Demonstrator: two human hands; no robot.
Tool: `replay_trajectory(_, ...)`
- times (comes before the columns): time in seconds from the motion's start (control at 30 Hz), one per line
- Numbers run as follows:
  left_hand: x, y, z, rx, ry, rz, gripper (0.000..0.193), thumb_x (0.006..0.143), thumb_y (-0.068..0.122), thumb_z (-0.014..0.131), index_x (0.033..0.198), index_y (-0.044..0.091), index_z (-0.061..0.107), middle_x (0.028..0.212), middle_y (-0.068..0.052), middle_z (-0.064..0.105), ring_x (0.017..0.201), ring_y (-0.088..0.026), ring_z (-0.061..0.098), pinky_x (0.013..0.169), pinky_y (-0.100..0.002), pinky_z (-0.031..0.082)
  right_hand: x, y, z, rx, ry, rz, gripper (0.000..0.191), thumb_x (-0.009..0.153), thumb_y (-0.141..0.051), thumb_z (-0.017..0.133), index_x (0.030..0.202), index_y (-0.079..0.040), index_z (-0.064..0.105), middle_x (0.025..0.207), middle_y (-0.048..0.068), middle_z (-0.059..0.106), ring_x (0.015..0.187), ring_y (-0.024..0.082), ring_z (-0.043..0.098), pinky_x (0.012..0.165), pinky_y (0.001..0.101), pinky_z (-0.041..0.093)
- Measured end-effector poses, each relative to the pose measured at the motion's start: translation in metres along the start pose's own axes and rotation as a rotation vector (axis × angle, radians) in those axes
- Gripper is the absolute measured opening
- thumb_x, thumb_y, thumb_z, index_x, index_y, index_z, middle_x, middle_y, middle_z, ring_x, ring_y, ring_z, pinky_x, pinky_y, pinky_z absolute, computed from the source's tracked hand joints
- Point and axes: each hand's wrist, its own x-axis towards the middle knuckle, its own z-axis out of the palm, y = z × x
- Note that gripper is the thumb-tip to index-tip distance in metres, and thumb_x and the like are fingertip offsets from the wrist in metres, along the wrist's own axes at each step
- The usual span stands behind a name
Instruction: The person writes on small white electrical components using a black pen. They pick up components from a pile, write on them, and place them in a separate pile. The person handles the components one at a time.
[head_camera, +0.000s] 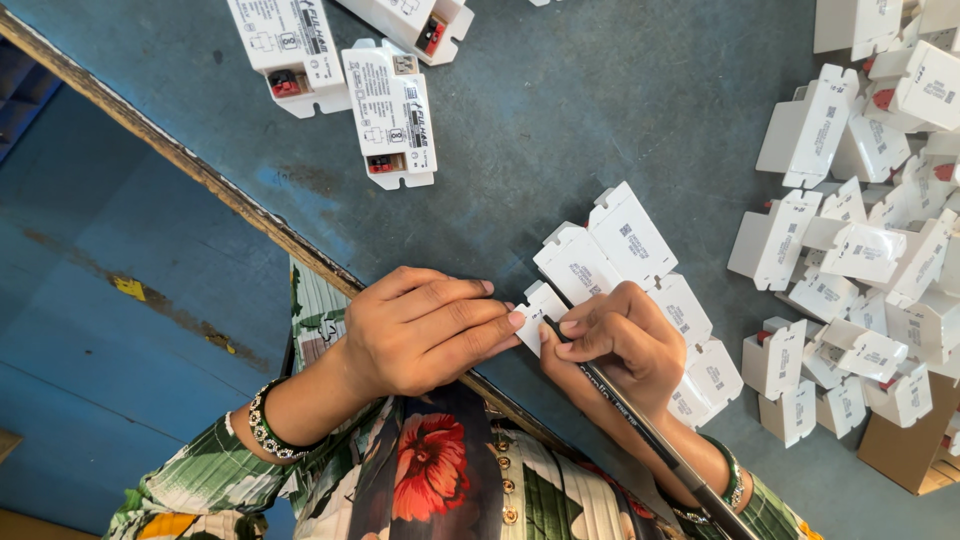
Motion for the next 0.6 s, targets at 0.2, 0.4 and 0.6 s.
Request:
replay_trajectory(0.2,-0.0002,-0.0004,0.0002,0.002,-0.002,0.005,0.021,0.092,0.023,0.085,0.107,0.011,0.078,0.099,0.002,0.076,0.094,-0.015,0.072,0.082,-0.028,0.052,-0.0006,0.0013,-0.0002,0.016,-0.004,-0.002,0.035,0.074,0.003,0.088,0.068,-0.007,0.055,0.080,0.004,0.058,0.078,0.010,0.070,0.059,0.0208,0.054)
replay_trajectory(0.4,-0.0003,-0.0004,0.0002,0.000,0.002,0.004,0.021,0.091,0.023,0.085,0.108,0.011,0.078,0.099,0.002,0.076,0.094,-0.015,0.072,0.081,-0.028,0.052,-0.0018,0.0019,-0.0005,0.019,0.026,0.011,0.034,0.075,0.001,0.088,0.070,-0.008,0.056,0.084,0.004,0.060,0.079,0.010,0.069,0.061,0.0208,0.055)
replay_trajectory(0.6,-0.0002,-0.0004,0.0005,0.000,0.003,0.006,0.021,0.092,0.023,0.085,0.108,0.012,0.077,0.099,0.002,0.076,0.094,-0.015,0.072,0.082,-0.028,0.052,-0.0014,0.0019,0.0011,-0.019,0.034,0.020,0.033,0.074,0.000,0.089,0.070,-0.008,0.057,0.083,0.004,0.061,0.077,0.010,0.070,0.058,0.0198,0.054)
